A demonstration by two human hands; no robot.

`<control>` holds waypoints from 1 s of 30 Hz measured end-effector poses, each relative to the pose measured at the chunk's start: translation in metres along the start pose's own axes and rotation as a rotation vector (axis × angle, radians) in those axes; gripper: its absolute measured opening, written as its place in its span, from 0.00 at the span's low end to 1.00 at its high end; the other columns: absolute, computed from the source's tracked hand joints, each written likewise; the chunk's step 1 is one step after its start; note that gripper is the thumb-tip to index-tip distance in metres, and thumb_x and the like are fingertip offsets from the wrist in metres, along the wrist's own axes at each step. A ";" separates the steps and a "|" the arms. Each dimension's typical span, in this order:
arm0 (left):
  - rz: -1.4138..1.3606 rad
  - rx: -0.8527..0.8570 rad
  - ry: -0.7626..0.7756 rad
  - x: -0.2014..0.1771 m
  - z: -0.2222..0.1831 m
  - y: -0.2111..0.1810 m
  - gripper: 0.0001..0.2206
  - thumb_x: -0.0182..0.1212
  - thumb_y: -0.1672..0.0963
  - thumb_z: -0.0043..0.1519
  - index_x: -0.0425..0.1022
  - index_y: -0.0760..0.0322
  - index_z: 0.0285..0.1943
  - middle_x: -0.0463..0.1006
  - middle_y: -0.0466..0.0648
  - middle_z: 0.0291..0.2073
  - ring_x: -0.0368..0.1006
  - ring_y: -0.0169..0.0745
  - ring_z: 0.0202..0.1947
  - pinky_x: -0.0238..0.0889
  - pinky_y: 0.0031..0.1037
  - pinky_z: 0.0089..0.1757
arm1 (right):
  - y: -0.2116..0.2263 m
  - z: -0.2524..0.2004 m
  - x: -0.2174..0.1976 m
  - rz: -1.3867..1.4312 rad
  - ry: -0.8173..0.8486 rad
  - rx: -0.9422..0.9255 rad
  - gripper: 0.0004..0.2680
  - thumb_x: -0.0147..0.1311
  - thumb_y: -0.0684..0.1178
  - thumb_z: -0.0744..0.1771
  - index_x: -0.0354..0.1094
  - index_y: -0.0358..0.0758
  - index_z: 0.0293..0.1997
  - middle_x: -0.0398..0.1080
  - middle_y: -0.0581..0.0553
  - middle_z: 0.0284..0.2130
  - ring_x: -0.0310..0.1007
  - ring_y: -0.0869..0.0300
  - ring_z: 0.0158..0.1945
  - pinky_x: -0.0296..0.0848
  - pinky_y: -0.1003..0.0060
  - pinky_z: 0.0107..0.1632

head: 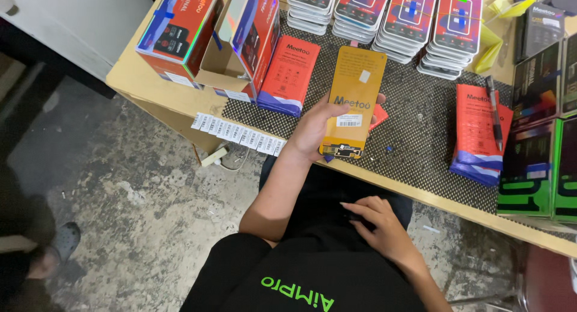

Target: The person picks up electronics components, peels off protective layers, applies labels using a pen, and places them into red and blue sleeves.

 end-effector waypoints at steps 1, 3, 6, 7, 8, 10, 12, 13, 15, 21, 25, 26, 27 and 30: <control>0.004 0.002 0.003 -0.001 -0.001 0.000 0.25 0.56 0.56 0.66 0.62 0.71 0.72 0.73 0.64 0.62 0.74 0.51 0.58 0.71 0.36 0.51 | 0.006 0.005 -0.004 -0.001 -0.003 -0.004 0.15 0.60 0.45 0.66 0.72 0.52 0.60 0.73 0.52 0.43 0.70 0.58 0.47 0.62 0.63 0.50; -0.063 0.007 0.012 -0.003 -0.002 -0.002 0.25 0.57 0.56 0.66 0.63 0.73 0.72 0.73 0.65 0.61 0.76 0.52 0.54 0.71 0.37 0.49 | 0.017 0.015 -0.010 -0.016 0.067 -0.007 0.14 0.60 0.48 0.66 0.71 0.51 0.59 0.76 0.54 0.43 0.70 0.58 0.46 0.62 0.62 0.52; -0.002 0.028 0.006 0.001 -0.003 -0.010 0.26 0.59 0.55 0.64 0.64 0.72 0.71 0.74 0.65 0.60 0.76 0.49 0.51 0.71 0.35 0.47 | 0.023 0.016 -0.012 -0.089 0.107 -0.045 0.23 0.62 0.48 0.65 0.60 0.46 0.70 0.71 0.51 0.38 0.69 0.57 0.44 0.66 0.63 0.51; -0.004 0.024 0.014 -0.001 -0.003 -0.009 0.26 0.59 0.55 0.64 0.64 0.72 0.71 0.74 0.65 0.60 0.76 0.49 0.51 0.71 0.35 0.47 | 0.025 0.010 -0.020 -0.094 0.102 -0.041 0.23 0.62 0.48 0.65 0.60 0.46 0.70 0.71 0.51 0.38 0.69 0.57 0.44 0.66 0.63 0.51; -0.019 0.031 -0.006 -0.002 -0.002 -0.007 0.27 0.60 0.55 0.64 0.63 0.72 0.71 0.74 0.65 0.61 0.76 0.50 0.54 0.72 0.36 0.47 | 0.027 0.003 -0.029 0.012 0.032 -0.024 0.21 0.63 0.48 0.65 0.64 0.45 0.67 0.71 0.47 0.45 0.72 0.57 0.49 0.70 0.65 0.53; -0.039 0.026 -0.022 -0.004 -0.001 -0.003 0.28 0.60 0.55 0.63 0.63 0.72 0.72 0.74 0.66 0.61 0.75 0.51 0.56 0.72 0.37 0.48 | 0.032 -0.002 -0.050 0.117 -0.045 0.004 0.20 0.64 0.48 0.65 0.67 0.44 0.64 0.70 0.42 0.52 0.75 0.57 0.54 0.75 0.67 0.55; -0.002 0.003 -0.100 -0.003 0.003 0.002 0.25 0.55 0.56 0.64 0.63 0.75 0.70 0.74 0.65 0.59 0.78 0.57 0.49 0.75 0.42 0.46 | 0.037 -0.001 -0.076 0.215 -0.267 -0.079 0.11 0.56 0.45 0.67 0.71 0.40 0.55 0.75 0.45 0.43 0.76 0.62 0.37 0.75 0.69 0.46; -0.005 -0.006 -0.093 -0.011 0.007 0.023 0.25 0.55 0.56 0.64 0.63 0.75 0.70 0.74 0.65 0.59 0.78 0.57 0.49 0.75 0.42 0.46 | 0.032 0.006 -0.075 0.211 -0.276 -0.071 0.11 0.56 0.45 0.67 0.71 0.40 0.55 0.75 0.45 0.43 0.76 0.62 0.37 0.75 0.69 0.46; 0.027 0.122 -0.086 -0.025 0.014 0.060 0.22 0.52 0.59 0.68 0.58 0.66 0.72 0.69 0.73 0.62 0.76 0.69 0.51 0.74 0.56 0.49 | 0.020 0.020 -0.078 0.541 -0.444 -0.103 0.17 0.60 0.36 0.62 0.68 0.22 0.56 0.74 0.29 0.39 0.80 0.45 0.37 0.80 0.52 0.42; 1.080 0.336 0.006 0.038 0.014 0.071 0.27 0.48 0.56 0.71 0.52 0.51 0.82 0.65 0.58 0.60 0.66 0.50 0.54 0.67 0.41 0.55 | 0.022 0.064 -0.074 0.654 -0.612 -0.179 0.23 0.43 0.45 0.71 0.43 0.22 0.75 0.55 0.31 0.67 0.62 0.45 0.66 0.70 0.50 0.59; 1.415 0.433 -0.039 0.046 0.016 0.093 0.32 0.54 0.54 0.64 0.54 0.53 0.81 0.63 0.55 0.60 0.64 0.57 0.57 0.60 0.41 0.58 | -0.053 0.050 -0.036 0.979 -0.750 -0.078 0.21 0.36 0.39 0.69 0.47 0.19 0.73 0.58 0.24 0.65 0.65 0.40 0.64 0.72 0.46 0.59; 1.474 0.363 -0.024 0.043 0.018 0.099 0.35 0.54 0.53 0.62 0.52 0.51 0.82 0.59 0.56 0.64 0.60 0.60 0.58 0.58 0.45 0.58 | -0.044 0.054 -0.040 1.042 -0.779 -0.074 0.21 0.38 0.40 0.69 0.48 0.21 0.72 0.58 0.22 0.65 0.64 0.38 0.65 0.70 0.43 0.60; 1.532 0.289 -0.009 0.040 0.019 0.106 0.38 0.55 0.53 0.59 0.50 0.50 0.82 0.56 0.57 0.68 0.56 0.63 0.59 0.56 0.49 0.58 | -0.034 0.057 -0.044 1.107 -0.808 -0.067 0.21 0.39 0.41 0.68 0.49 0.22 0.72 0.59 0.21 0.65 0.64 0.36 0.65 0.69 0.39 0.62; 1.717 0.280 0.076 0.032 0.016 0.119 0.45 0.61 0.47 0.47 0.54 0.50 0.80 0.55 0.60 0.71 0.56 0.67 0.63 0.57 0.51 0.57 | -0.117 0.024 -0.021 1.108 -0.892 0.177 0.16 0.41 0.37 0.68 0.63 0.24 0.62 0.71 0.23 0.50 0.76 0.43 0.50 0.76 0.48 0.53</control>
Point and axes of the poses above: each hand's wrist, its own z-axis towards the middle knuckle, its own x-axis out of the palm, y = z × x, the point moved 1 cm from there along z, towards the middle knuckle
